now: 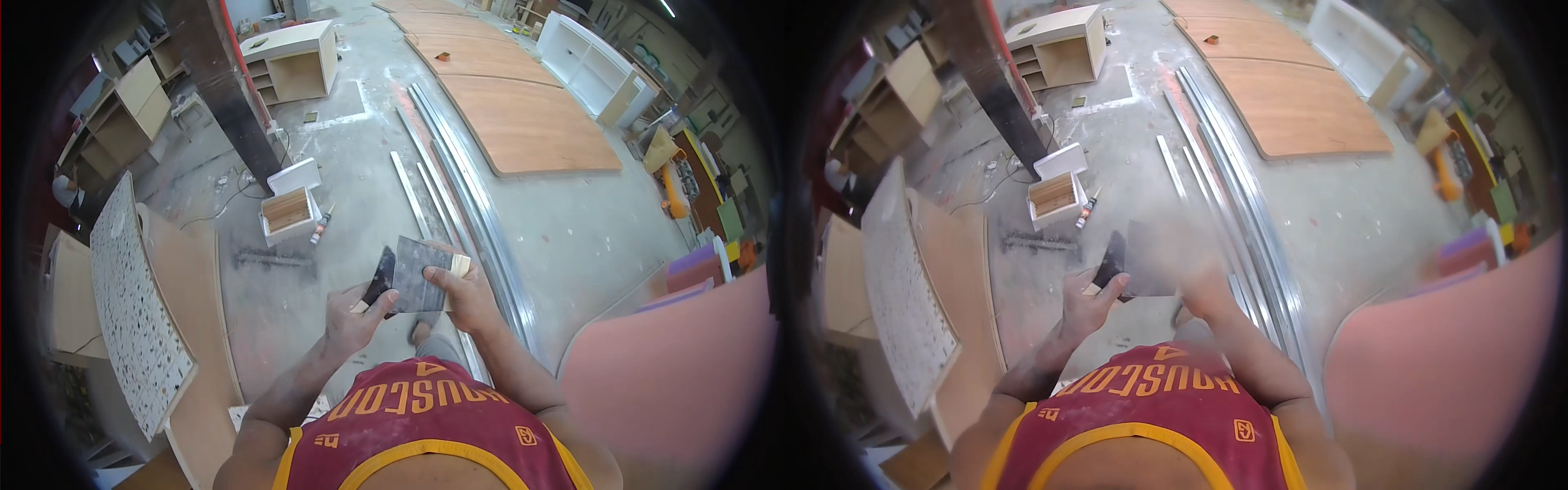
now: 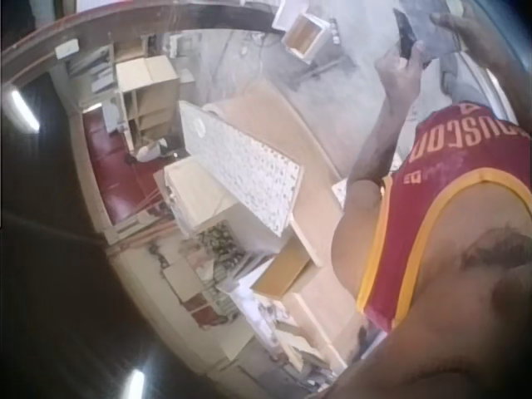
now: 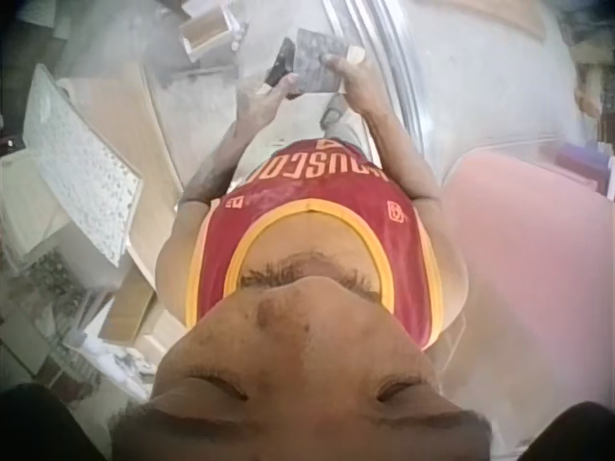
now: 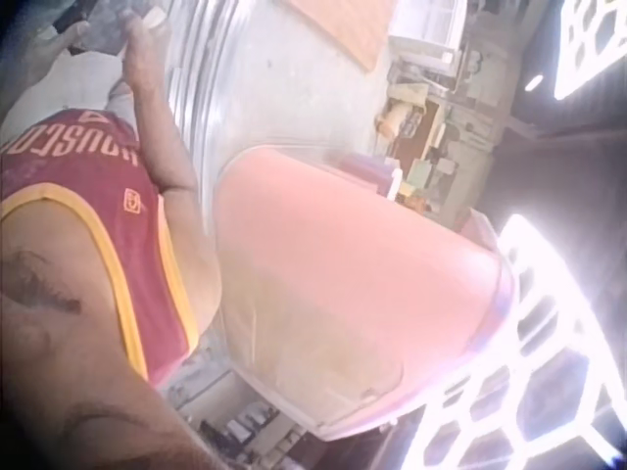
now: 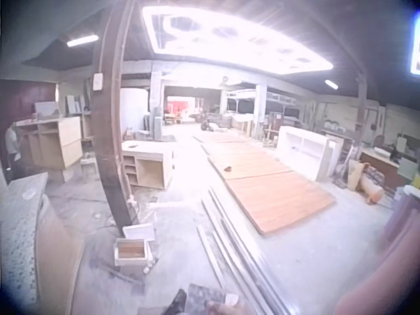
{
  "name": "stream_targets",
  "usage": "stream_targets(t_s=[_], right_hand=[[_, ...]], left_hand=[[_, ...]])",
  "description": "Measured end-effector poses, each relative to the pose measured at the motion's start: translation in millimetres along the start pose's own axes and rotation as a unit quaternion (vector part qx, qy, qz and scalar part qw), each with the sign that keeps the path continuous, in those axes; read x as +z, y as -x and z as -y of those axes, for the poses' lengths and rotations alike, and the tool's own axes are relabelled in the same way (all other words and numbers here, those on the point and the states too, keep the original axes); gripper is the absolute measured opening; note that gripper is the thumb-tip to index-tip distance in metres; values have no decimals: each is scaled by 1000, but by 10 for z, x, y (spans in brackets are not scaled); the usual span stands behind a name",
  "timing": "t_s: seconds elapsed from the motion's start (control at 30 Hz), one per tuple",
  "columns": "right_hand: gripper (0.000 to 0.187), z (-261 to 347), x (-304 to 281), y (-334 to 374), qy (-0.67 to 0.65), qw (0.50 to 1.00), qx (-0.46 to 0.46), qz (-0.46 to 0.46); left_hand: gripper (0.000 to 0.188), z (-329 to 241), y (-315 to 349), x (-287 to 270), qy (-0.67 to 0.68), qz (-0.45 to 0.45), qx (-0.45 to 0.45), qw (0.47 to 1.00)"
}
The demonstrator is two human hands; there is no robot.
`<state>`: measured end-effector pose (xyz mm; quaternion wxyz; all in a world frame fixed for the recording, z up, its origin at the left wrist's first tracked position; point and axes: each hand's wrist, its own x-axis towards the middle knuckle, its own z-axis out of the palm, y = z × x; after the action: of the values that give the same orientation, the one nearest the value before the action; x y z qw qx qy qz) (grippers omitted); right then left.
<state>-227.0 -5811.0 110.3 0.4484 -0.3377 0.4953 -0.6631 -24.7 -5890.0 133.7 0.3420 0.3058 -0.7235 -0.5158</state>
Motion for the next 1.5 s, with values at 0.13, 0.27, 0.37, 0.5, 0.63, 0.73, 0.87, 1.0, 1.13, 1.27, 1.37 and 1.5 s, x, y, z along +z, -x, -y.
stream_targets(t_s=[0.13,0.27,0.37,0.5,0.63,0.73,0.87,1.0,1.13,1.27,1.37,1.5], right_hand=[[45,-13,-305,-1210,48,996,25,72],[44,-279,-706,-2534,89,992,15,90],[45,-29,-832,-3465,71,990,84,87],[37,162,-1038,-4268,93,983,4,159],[34,-120,-1137,-4742,125,973,-132,145],[39,-236,-1308,-5175,174,968,-135,120],[41,52,-1389,-5797,97,987,-52,119],[41,-147,-1650,-6638,152,976,92,123],[40,-268,-1794,-7691,78,992,82,61],[31,128,-1667,-8619,193,978,-4,-75],[32,23,-1471,-9250,503,834,-218,61],[34,-273,-1041,-10558,431,894,-119,10]], left_hand=[[28,367,-1049,-76,-59,71,14,996],[29,681,-2173,-131,44,32,-130,990],[33,1070,-2796,-238,89,-176,-113,974],[36,958,-3631,-198,241,-175,-178,938],[36,1007,-4567,137,358,-140,-185,904],[34,1187,-5238,199,266,-101,-97,954],[35,1401,-6135,77,204,-26,-120,971],[33,1685,-7179,-41,197,98,-109,969],[30,2265,-8199,-283,202,127,-107,965],[30,2780,-9167,-495,245,15,-132,960],[32,2908,-9781,-670,183,10,-123,975],[37,3132,-10334,-946,164,77,-106,978]])
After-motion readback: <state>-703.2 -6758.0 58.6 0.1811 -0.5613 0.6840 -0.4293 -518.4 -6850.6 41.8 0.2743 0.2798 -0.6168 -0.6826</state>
